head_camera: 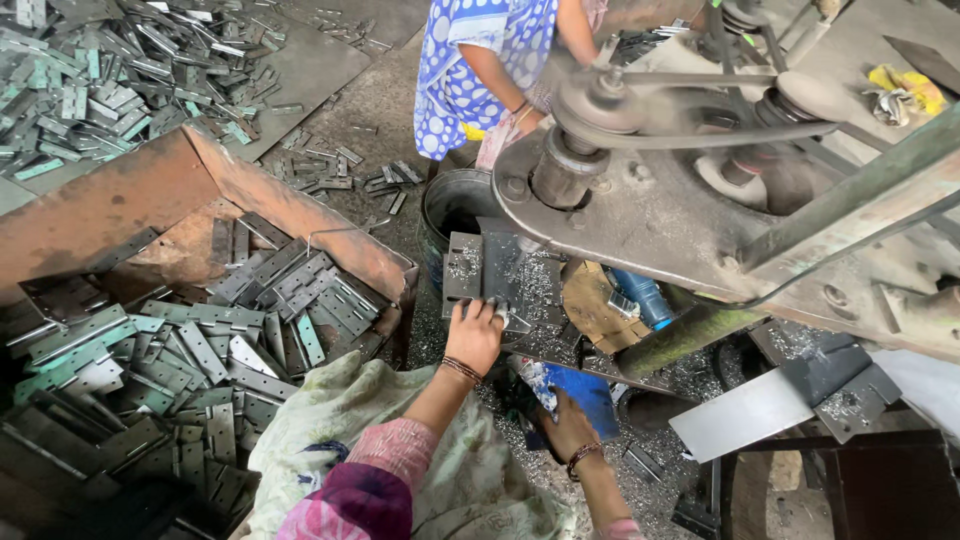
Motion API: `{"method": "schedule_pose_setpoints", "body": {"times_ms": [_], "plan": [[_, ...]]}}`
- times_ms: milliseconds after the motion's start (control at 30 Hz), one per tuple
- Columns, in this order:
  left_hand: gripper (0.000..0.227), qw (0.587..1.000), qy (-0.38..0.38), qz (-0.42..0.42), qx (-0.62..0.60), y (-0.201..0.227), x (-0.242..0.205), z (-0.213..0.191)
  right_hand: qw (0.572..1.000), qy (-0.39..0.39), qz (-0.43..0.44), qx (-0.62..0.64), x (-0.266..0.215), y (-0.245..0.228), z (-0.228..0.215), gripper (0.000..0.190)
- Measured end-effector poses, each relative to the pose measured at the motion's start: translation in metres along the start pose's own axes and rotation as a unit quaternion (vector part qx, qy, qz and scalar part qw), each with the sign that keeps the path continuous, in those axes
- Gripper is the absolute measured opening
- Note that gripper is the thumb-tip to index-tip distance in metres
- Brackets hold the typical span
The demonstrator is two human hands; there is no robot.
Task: The person repeatedly places small metal pieces into a press machine, activates the press, and removes the processed pieces. They continue this cycle, handling each piece individually and depositing finished items into a nearby container.
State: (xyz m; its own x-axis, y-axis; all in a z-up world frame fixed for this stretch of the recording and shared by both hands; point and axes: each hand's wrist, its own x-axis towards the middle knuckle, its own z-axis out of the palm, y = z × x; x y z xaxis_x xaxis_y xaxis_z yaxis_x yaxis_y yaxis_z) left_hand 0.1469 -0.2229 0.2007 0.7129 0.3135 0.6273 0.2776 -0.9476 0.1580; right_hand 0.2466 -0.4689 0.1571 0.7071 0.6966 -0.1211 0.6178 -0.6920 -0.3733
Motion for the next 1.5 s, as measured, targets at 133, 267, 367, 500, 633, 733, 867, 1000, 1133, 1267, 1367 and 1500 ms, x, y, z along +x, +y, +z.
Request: {"method": "schedule_pose_setpoints", "body": {"times_ms": [133, 267, 367, 500, 633, 733, 867, 1000, 1133, 1267, 1367, 1500], "plan": [[0.017, 0.966, -0.004, -0.205, -0.160, -0.004, 0.006, 0.015, 0.983, 0.083, 0.007, 0.163, 0.047, -0.003, 0.002, 0.056], [0.021, 0.858, 0.009, -0.287, -0.427, -0.013, 0.006, 0.040, 0.897, 0.142, -0.009, 0.419, 0.090, -0.002, 0.003, 0.045], [0.029, 0.753, -0.088, -0.321, -0.567, -0.028, 0.025, 0.047, 0.839, 0.176, -0.040, 0.513, 0.111, 0.007, -0.010, 0.036], [0.035, 0.942, -0.200, -0.254, -0.089, -0.055, 0.051, 0.026, 0.918, 0.318, -0.055, 0.229, 0.116, 0.004, -0.010, 0.043], [0.050, 0.947, -0.225, -0.227, -0.028, -0.045, 0.043, -0.003, 0.962, 0.218, -0.159, 0.039, 0.117, -0.030, 0.016, 0.047], [0.047, 0.933, -0.312, -0.179, -0.005, -0.017, 0.022, -0.008, 0.966, 0.178, -0.175, 0.068, 0.109, -0.056, 0.034, 0.053], [0.055, 0.935, -0.331, -0.118, 0.051, 0.016, 0.005, 0.003, 0.967, 0.170, -0.186, 0.048, 0.079, -0.072, 0.025, 0.069], [0.045, 0.915, -0.380, -0.117, 0.073, 0.014, 0.011, 0.024, 0.996, 0.080, -0.027, -0.019, 0.029, -0.064, 0.003, 0.068], [0.045, 0.920, -0.366, -0.113, 0.076, 0.006, 0.020, 0.040, 0.983, -0.102, 0.148, -0.042, -0.007, -0.038, 0.008, 0.075], [0.047, 0.919, -0.368, -0.116, 0.075, 0.006, 0.027, 0.044, 0.981, -0.089, 0.157, -0.067, -0.015, -0.015, 0.050, 0.056], [0.046, 0.909, -0.397, -0.109, 0.065, 0.003, 0.024, 0.041, 0.982, -0.060, 0.173, -0.051, -0.012, -0.004, 0.086, 0.060], [0.051, 0.938, -0.317, -0.117, 0.080, 0.002, 0.020, 0.035, 0.986, -0.045, 0.162, -0.019, -0.015, -0.003, 0.106, 0.058]]}}
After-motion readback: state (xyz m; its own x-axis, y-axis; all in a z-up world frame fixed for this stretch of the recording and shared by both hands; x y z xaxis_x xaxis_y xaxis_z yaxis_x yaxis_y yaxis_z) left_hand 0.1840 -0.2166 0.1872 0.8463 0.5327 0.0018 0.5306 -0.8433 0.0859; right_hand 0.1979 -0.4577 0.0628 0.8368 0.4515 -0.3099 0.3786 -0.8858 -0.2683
